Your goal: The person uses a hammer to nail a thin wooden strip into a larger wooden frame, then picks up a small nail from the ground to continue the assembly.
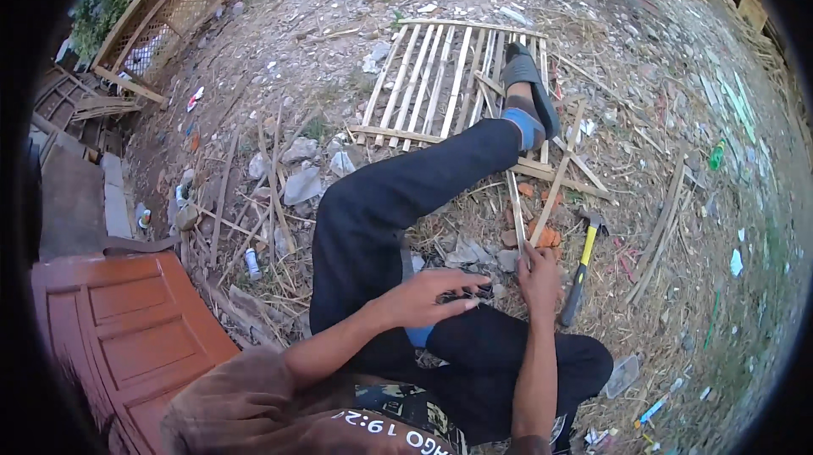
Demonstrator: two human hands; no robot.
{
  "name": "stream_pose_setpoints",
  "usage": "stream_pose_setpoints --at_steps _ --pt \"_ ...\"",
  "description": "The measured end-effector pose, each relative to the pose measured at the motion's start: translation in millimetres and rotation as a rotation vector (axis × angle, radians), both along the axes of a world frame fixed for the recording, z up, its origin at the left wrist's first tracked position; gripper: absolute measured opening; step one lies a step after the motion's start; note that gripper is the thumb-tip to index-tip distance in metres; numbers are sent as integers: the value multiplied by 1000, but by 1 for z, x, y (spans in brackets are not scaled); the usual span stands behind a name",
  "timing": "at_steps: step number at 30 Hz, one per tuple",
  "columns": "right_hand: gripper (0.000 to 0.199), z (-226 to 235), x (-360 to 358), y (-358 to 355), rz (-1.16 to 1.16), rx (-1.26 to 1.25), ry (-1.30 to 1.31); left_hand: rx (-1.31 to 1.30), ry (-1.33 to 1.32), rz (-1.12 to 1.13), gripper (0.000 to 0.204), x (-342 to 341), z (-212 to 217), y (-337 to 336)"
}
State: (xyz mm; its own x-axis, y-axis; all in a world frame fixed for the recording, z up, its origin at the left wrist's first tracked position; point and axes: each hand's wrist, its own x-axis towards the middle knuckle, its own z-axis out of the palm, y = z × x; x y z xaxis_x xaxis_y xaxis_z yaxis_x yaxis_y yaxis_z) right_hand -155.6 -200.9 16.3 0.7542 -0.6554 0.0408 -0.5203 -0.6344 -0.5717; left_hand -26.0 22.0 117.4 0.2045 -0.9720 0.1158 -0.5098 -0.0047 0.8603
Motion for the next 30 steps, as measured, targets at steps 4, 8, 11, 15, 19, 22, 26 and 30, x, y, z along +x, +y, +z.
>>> stream_pose_setpoints --at_steps 4,8,11,15,19,22,26,30 --pt "39 -4 9 12 -17 31 -10 106 134 308 33 18 -4 40" --pt "43 -12 -3 10 -16 -81 -54 169 131 354 24 2 -20 17" --pt "31 -18 -4 15 -61 -53 -30 226 52 183 29 -8 -30 -4" --pt "36 -18 -11 22 -73 42 7 184 -109 19 36 -35 -33 -59" --pt "38 -21 1 32 -134 -21 54 112 -169 -46 45 -16 -88 -115" --pt "38 1 -12 39 -66 1 166 169 -10 -87 59 -18 -94 -132" --pt "29 101 -116 23 -151 131 -173 282 164 31 50 -3 -118 -126" --pt "17 94 -264 -38 -850 -121 110 119 -452 -124 45 -25 -122 -129"
